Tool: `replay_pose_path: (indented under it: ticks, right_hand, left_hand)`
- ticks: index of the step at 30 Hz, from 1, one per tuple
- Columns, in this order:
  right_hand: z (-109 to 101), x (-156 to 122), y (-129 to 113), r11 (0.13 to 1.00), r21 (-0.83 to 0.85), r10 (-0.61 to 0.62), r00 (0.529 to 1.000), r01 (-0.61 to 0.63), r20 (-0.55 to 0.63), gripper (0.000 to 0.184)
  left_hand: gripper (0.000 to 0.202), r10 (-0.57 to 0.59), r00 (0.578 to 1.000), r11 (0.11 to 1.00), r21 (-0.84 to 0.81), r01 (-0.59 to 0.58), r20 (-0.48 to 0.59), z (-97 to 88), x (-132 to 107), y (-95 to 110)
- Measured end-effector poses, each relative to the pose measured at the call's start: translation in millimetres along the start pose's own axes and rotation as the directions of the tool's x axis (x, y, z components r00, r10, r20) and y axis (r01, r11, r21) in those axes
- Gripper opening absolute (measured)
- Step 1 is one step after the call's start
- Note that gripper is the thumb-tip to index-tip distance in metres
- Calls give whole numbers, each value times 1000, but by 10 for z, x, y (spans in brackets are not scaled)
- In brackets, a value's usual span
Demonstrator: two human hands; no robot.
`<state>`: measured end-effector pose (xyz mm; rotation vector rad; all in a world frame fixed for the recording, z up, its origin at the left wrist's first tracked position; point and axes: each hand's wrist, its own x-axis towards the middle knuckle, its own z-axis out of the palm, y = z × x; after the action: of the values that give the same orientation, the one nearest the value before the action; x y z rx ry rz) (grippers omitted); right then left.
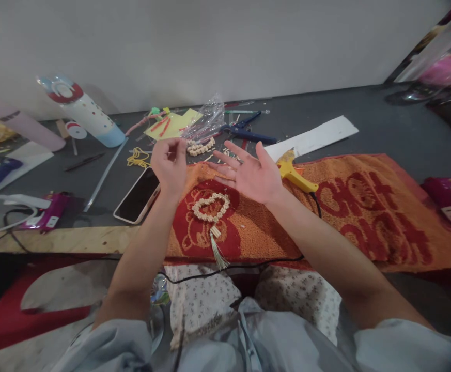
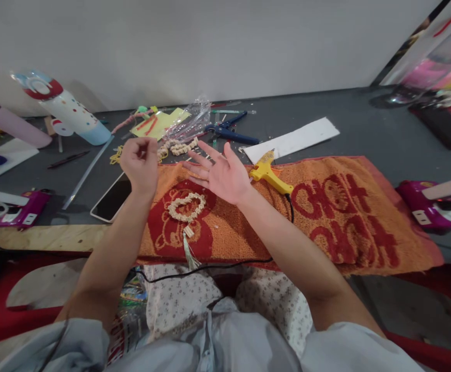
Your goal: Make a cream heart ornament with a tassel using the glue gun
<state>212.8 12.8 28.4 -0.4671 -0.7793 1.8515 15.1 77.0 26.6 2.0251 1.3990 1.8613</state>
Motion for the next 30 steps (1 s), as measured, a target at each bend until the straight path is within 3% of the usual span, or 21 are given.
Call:
replay_pose_path:
  ticks: [2, 4, 7, 9, 14, 18, 19, 21, 24, 26, 28, 30]
  right_hand:
    - [4, -5, 0, 1000, -4, -5, 1000, 5, 9, 58]
    - [3, -9, -1, 1000, -5, -10, 1000, 10, 14, 59]
    - [1, -13, -5, 1000, 3, -24, 1000, 24, 18, 60]
    - [-2, -17, -10, 999, 14, -31, 999, 31, 17, 59]
    - [-20, -25, -17, 999, 40, -32, 999, 32, -4, 61]
    - [-32, -29, -23, 999, 15, -47, 999, 47, -13, 61]
    - [-30, -30, -26, 999, 2, -52, 998, 52, -24, 61]
    - [-21, -32, -35, 998, -17, -68, 997, 67, -38, 62]
    - [-9, -36, -46, 996, -24, -91, 996, 90, -22, 62]
    - [-6, -40, -51, 995, -35, -93, 996, 93, -9, 63]
    - [-4, -44, -53, 995, -56, -87, 996, 86, -5, 65]
    - [4, -49, -54, 994, -69, -80, 997, 79, 1, 66]
  left_hand:
    - [20, 19, 998, 999, -35, -17, 51, -18, 5, 1]
    - [21, 127, 975, 991, -63, -117, 185, -19, -2, 23]
    - [20, 308, 872, 951, -99, -293, 380, 5, -15, 57]
    - [18, 380, 808, 922, -117, -368, 450, 22, -17, 59]
    - [9, 468, 738, 876, -148, -458, 487, 31, -49, 30]
    - [12, 529, 678, 809, -62, -584, 510, 30, -142, 52]
    - [14, 533, 684, 802, -38, -596, 498, 31, -164, 65]
    - [18, 515, 736, 821, -7, -571, 439, 30, -188, 90]
    - [23, 412, 878, 904, 8, -427, 242, 15, -167, 100]
    - [28, 271, 959, 962, -1, -272, 85, -1, -124, 73]
    - [32, 108, 994, 993, -39, -108, 0, -17, -77, 23]
    - [35, -2, 1000, 997, -72, 3, 13, -33, -39, -26]
